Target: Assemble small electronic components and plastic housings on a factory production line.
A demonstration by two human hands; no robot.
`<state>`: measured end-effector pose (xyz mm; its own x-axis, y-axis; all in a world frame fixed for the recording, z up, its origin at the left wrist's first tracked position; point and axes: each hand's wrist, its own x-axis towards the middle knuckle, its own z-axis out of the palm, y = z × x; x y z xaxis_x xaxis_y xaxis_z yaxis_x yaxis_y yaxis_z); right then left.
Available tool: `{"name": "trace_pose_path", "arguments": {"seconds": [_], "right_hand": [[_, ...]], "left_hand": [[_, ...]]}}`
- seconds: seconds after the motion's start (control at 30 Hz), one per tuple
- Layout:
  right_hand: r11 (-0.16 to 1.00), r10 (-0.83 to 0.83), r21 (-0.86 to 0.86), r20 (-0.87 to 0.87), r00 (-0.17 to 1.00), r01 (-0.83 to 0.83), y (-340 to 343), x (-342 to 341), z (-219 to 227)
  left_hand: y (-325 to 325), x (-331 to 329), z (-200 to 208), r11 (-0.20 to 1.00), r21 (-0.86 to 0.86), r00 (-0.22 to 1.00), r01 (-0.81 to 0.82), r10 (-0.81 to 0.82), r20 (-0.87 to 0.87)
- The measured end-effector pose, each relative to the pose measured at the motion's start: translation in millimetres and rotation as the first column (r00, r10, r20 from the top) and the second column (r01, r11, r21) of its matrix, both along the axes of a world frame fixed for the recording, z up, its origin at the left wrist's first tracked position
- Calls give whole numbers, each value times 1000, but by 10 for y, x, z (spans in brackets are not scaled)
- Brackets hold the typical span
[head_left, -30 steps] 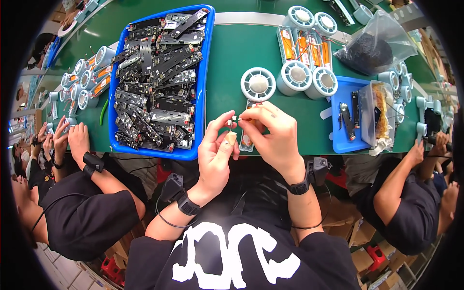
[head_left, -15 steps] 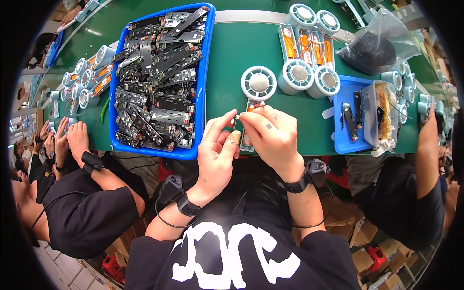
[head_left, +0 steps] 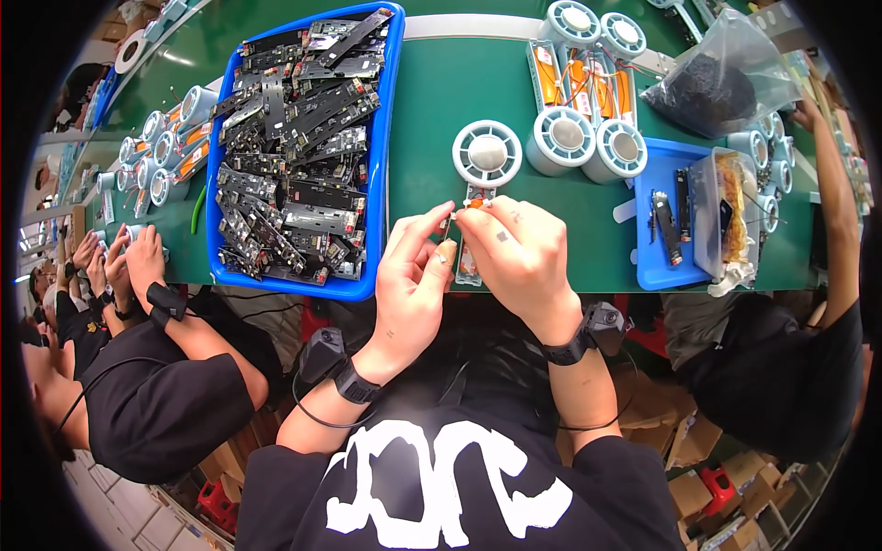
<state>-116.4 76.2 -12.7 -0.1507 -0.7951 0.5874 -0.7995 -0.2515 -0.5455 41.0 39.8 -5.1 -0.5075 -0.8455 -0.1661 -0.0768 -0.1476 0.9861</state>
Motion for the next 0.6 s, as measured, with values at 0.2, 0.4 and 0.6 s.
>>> {"name": "trace_pose_path", "arguments": {"seconds": [0.2,0.4,0.6], "right_hand": [[996,-73,57,-5,997,73,34,82,22],[998,12,68,102,995,-19,22,-2,37],[990,110,84,5,994,-110,15,-184,71]], "left_hand": [[-38,7,-8,979,-199,993,50,-27,117],[-51,7,-16,996,83,999,35,-32,-37],[-73,-6,38,992,121,998,45,-40,-43]]}}
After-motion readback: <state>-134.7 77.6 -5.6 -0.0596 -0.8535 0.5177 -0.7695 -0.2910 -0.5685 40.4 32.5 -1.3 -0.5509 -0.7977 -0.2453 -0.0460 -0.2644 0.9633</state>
